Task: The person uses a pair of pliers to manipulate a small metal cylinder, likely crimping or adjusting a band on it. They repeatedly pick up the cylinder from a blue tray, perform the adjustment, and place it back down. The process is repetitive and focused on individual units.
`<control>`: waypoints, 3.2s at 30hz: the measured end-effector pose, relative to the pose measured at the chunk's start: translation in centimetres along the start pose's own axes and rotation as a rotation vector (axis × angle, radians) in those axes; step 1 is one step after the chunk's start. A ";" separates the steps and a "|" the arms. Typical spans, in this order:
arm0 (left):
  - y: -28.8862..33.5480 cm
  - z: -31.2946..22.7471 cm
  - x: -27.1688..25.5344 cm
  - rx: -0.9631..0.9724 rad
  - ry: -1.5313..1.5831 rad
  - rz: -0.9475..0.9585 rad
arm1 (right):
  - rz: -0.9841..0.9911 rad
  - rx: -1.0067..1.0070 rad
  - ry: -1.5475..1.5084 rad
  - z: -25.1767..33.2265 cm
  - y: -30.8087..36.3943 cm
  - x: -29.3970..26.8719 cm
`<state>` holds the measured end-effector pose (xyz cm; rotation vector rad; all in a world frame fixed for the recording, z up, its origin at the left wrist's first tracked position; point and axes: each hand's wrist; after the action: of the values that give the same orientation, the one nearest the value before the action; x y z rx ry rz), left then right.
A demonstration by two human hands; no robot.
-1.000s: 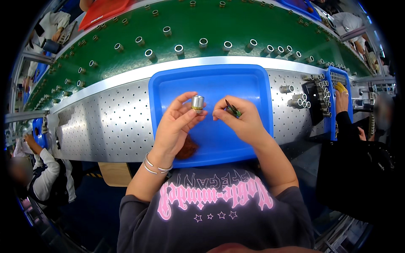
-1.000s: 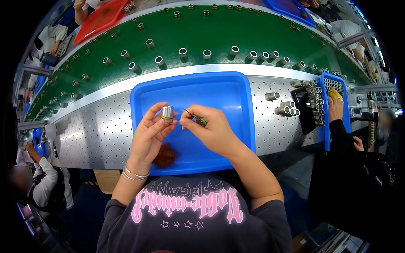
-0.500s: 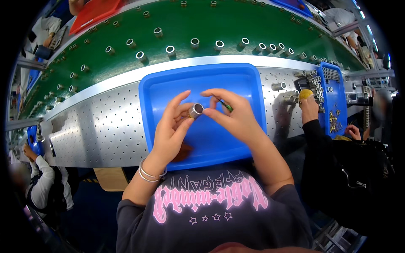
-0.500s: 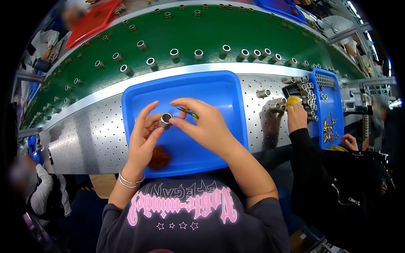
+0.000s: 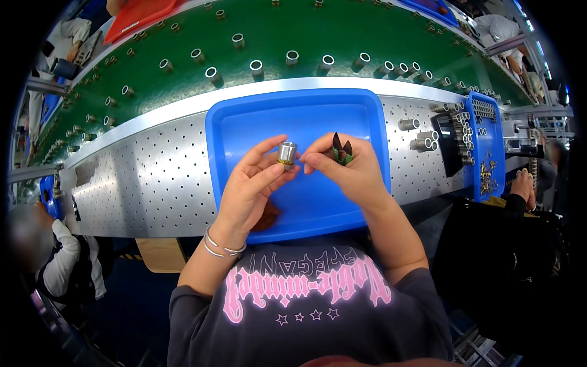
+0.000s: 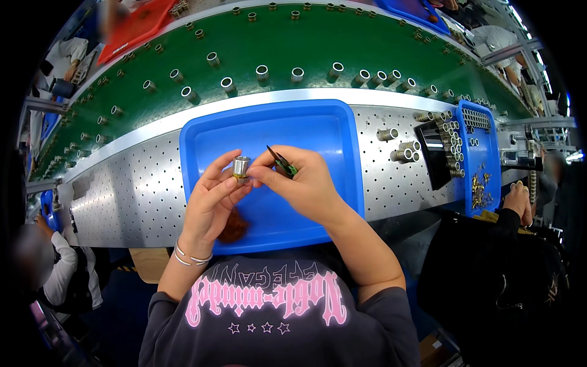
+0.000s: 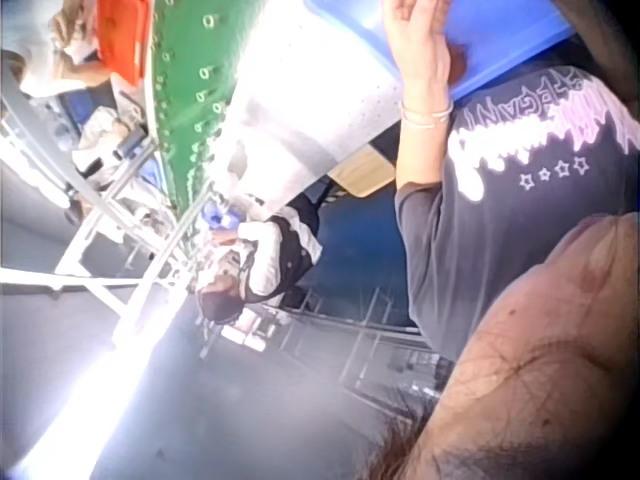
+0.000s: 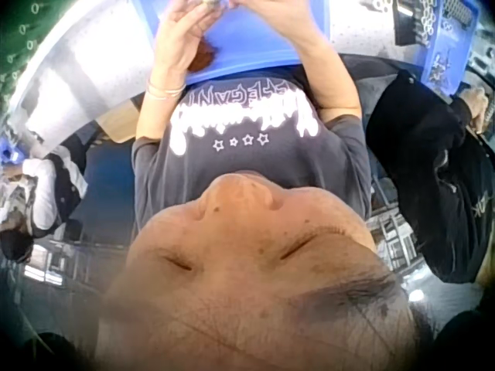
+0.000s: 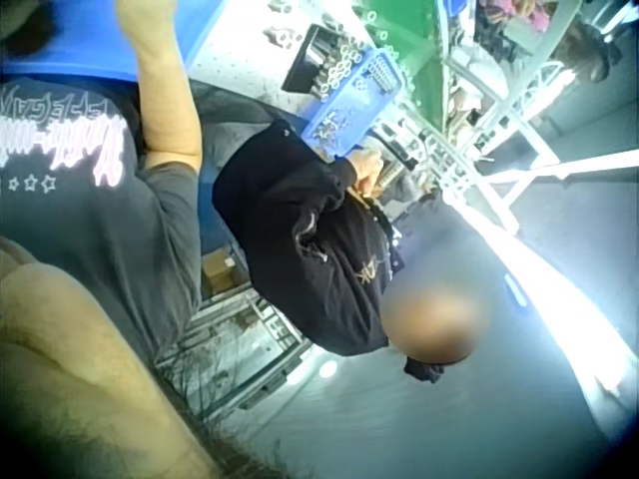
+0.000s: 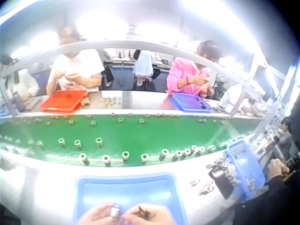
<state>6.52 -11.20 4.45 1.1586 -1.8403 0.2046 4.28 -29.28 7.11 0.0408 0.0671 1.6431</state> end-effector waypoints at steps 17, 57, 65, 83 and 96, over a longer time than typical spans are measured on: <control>1.1 0.4 0.2 0.114 -0.353 0.070 | -0.138 0.118 -0.282 -0.5 -2.4 0.4; 1.7 -0.7 -1.3 0.134 -0.058 -0.114 | -0.144 -0.282 0.838 -0.5 0.4 2.8; 1.7 -0.4 -1.3 0.126 -0.064 -0.108 | -0.160 -0.281 0.841 -0.8 0.5 2.8; 1.7 -0.8 -1.0 0.097 0.058 -0.120 | -0.168 -0.166 0.633 -1.0 0.5 3.5; 1.8 -0.9 -1.4 0.117 0.065 -0.118 | -0.065 -0.183 0.667 -1.1 0.1 4.2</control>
<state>5.80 -8.86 4.44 1.3220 -1.7163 0.2827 3.85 -25.14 5.95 -0.6441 0.4208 1.5308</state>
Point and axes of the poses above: each hand's wrist, its own y-axis away from the middle knuckle, its own x-axis out of the palm, z = x × y, and after that the axes turned 10 degrees about y, right-handed
